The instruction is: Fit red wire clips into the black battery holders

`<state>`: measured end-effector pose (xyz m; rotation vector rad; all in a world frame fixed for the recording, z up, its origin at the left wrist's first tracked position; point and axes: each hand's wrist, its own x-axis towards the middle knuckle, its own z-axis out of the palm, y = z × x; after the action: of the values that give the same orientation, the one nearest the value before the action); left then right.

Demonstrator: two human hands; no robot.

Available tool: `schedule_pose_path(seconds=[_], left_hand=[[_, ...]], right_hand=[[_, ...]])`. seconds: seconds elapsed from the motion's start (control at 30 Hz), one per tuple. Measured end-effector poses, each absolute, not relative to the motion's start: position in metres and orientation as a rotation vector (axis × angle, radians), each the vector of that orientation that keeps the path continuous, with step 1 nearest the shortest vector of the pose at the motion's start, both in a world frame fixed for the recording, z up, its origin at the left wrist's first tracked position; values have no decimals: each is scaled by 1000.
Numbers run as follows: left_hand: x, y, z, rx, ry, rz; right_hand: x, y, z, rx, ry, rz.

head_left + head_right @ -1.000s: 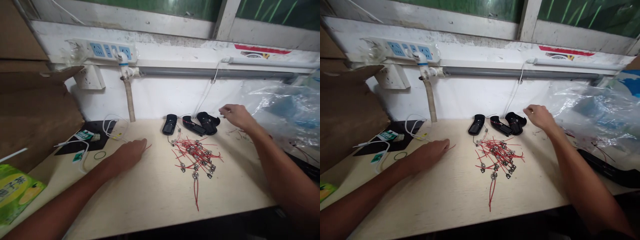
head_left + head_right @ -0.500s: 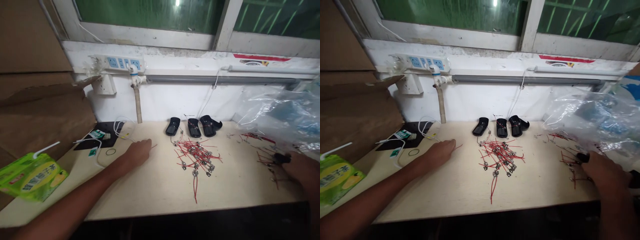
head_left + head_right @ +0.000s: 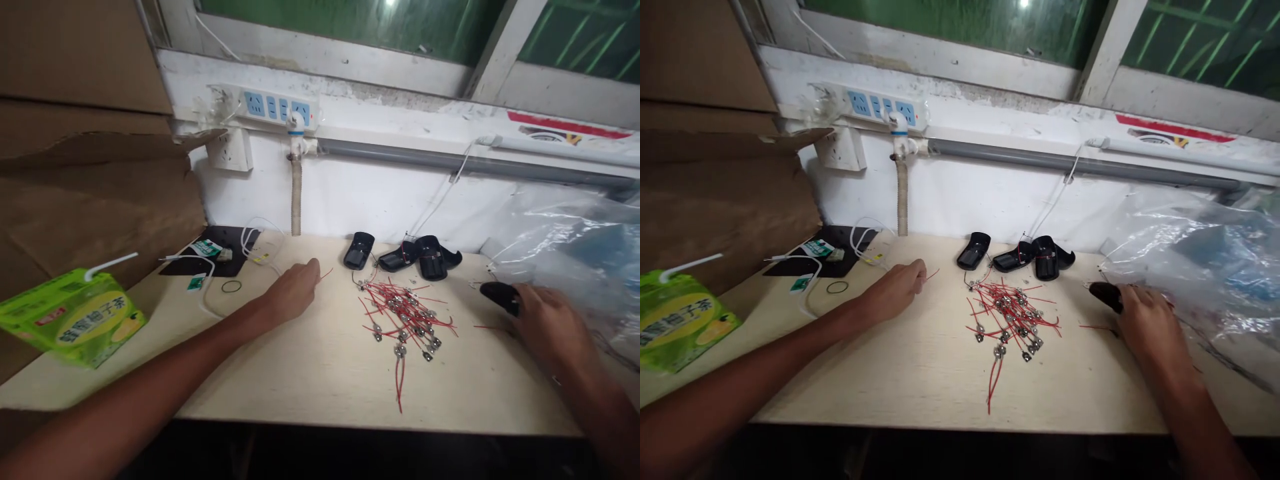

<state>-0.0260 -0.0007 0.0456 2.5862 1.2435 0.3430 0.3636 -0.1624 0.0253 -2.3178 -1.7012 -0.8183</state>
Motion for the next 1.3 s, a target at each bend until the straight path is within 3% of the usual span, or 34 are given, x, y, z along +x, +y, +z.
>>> schedule_pose_path(seconds=[0.1,0.2,0.4,0.53,0.73,0.97,1.1,1.3], left_hand=[[-27,4,43,2513,1196,491],[-26,9,43,2294,1119,663],[-26,14,53,1770,1031,853],[-25,9,57,1656,955,903],[-20,0,56,1716,899,886],[-17,-14,52,1981,755,849],[-13,-24,46,2295,644,823],[-11,-28,43,2469,570,794]], right_hand=[[356,-163,32,-2240,-1763,-1017],[332,-154,45,-1837,-1816,-1267],[225,-113,50,-884,-2293,-1005],[171,-95,34,-536,-2520,-907],[176,-85,29,-584,-2551,-596],[186,-91,23,-1067,-1975,83],[174,-94,19,-1112,-1762,466],[165,-93,18,-1150,-1722,453]])
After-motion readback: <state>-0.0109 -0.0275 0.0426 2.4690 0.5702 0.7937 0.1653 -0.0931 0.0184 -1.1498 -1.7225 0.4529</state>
